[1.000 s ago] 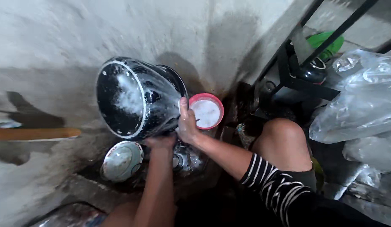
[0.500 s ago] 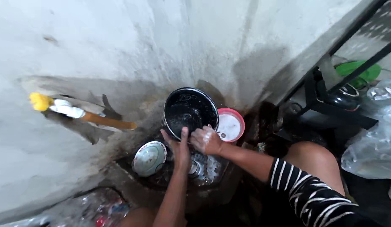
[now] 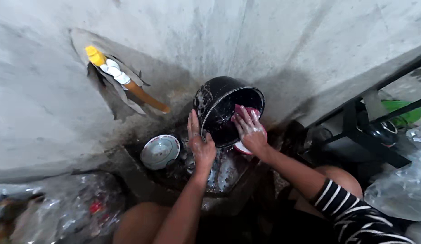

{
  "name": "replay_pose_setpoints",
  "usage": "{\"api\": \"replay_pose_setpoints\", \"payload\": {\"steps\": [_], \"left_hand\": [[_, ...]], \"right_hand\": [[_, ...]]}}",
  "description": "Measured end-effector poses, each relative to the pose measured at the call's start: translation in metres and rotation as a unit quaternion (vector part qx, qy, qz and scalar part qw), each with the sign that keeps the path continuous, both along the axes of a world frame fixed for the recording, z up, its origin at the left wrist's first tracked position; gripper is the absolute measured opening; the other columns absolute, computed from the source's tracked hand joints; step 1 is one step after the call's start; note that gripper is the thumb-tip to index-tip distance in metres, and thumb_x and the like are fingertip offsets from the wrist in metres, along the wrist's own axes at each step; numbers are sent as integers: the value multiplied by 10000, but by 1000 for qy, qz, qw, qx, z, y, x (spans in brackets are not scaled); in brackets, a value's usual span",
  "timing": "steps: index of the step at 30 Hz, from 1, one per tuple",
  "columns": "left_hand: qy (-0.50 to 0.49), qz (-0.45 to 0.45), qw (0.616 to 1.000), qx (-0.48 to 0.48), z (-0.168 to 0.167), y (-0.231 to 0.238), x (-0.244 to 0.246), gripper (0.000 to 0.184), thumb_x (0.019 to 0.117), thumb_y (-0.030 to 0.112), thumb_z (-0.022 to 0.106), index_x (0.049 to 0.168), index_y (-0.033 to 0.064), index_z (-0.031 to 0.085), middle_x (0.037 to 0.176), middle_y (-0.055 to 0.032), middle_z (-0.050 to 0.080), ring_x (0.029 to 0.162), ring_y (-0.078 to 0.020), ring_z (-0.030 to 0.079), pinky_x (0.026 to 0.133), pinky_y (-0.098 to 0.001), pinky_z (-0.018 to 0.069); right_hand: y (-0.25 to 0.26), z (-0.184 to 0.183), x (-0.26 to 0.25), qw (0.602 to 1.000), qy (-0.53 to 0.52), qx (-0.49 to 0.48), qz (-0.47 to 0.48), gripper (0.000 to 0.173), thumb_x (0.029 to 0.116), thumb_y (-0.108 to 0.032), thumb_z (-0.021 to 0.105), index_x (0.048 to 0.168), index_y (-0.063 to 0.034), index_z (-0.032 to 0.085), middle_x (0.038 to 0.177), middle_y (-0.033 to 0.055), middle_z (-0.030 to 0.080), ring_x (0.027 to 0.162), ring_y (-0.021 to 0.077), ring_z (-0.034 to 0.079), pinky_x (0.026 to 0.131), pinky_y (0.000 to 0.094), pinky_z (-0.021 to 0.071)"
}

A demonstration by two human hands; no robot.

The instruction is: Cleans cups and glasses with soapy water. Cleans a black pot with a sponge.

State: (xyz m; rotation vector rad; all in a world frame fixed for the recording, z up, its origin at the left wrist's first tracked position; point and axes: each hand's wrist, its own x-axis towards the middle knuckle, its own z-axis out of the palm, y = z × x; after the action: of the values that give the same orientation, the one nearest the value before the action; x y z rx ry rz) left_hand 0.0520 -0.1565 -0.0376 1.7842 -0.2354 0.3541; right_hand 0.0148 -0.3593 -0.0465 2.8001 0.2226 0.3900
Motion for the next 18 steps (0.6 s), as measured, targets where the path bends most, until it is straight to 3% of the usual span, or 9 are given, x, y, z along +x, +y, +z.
{"api": "replay_pose_setpoints", "payload": {"steps": [2, 4, 6, 7, 9, 12, 15, 16, 18], "left_hand": [[-25, -4, 999, 27, 3, -3, 0, 765, 926, -11, 551, 1627, 163, 299, 1694, -58, 252, 1531, -209, 311, 1206, -445, 364], [-4, -4, 999, 45, -1, -8, -4, 737, 964, 47, 573, 1630, 211, 303, 1704, -54, 221, 1520, -225, 334, 1179, -467, 401], [26, 2, 998, 53, -4, -6, -5, 734, 977, 61, 575, 1632, 241, 297, 1705, -60, 218, 1512, -253, 347, 1163, -498, 408], [36, 4, 998, 58, -4, -2, -4, 771, 951, 19, 575, 1633, 241, 293, 1703, -71, 220, 1512, -273, 345, 1160, -517, 404], [50, 4, 995, 82, -2, 7, -4, 837, 908, -49, 577, 1634, 249, 287, 1700, -79, 222, 1500, -289, 362, 1141, -519, 421], [37, -6, 994, 106, 4, 6, -8, 886, 881, -85, 600, 1633, 265, 289, 1702, -78, 211, 1459, -312, 423, 1083, -534, 478], [34, -6, 995, 98, 9, -1, -8, 879, 871, -97, 614, 1621, 261, 326, 1703, -73, 205, 1416, -322, 471, 1026, -545, 516], [45, -3, 995, 94, 6, -4, -9, 858, 889, -78, 612, 1622, 263, 324, 1706, -75, 199, 1417, -321, 473, 1034, -539, 517], [73, 6, 994, 87, 0, -4, -9, 810, 932, -8, 605, 1629, 274, 305, 1703, -90, 204, 1434, -326, 450, 1068, -537, 487]], "right_hand": [[44, -6, -9, 987, 65, 144, -13, 720, 889, -281, 725, 1538, -84, 481, 1662, 140, 348, 1579, 406, 153, 1245, 691, 105], [83, -12, -16, 956, 107, 271, 6, 813, 809, -345, 765, 1546, -148, 484, 1630, 60, 422, 1543, 324, 291, 1201, 644, 238], [83, -17, -14, 943, 114, 306, 57, 726, 826, -317, 753, 1506, -184, 538, 1583, 18, 491, 1494, 283, 389, 1155, 606, 330], [67, -19, -9, 952, 122, 268, 82, 660, 842, -237, 743, 1478, -211, 568, 1566, 20, 512, 1475, 301, 416, 1138, 616, 354], [21, -18, 4, 983, 123, 111, 78, 658, 910, -95, 657, 1525, -272, 504, 1596, 13, 472, 1474, 331, 410, 1140, 630, 351], [-15, -11, 22, 997, 47, -52, -17, 638, 978, -20, 558, 1585, -164, 427, 1702, 68, 280, 1593, 343, 154, 1276, 617, 136], [28, -6, 14, 975, 186, 109, -60, 927, 837, -222, 775, 1627, -92, 307, 1725, 164, 142, 1584, 443, 42, 1235, 710, 53], [49, -10, 8, 954, 230, 186, -42, 970, 824, -307, 804, 1634, -130, 301, 1721, 138, 185, 1584, 404, 116, 1245, 675, 92], [77, -20, -3, 923, 227, 308, 37, 837, 851, -339, 762, 1585, -140, 412, 1654, 106, 367, 1530, 316, 317, 1248, 565, 228]]}}
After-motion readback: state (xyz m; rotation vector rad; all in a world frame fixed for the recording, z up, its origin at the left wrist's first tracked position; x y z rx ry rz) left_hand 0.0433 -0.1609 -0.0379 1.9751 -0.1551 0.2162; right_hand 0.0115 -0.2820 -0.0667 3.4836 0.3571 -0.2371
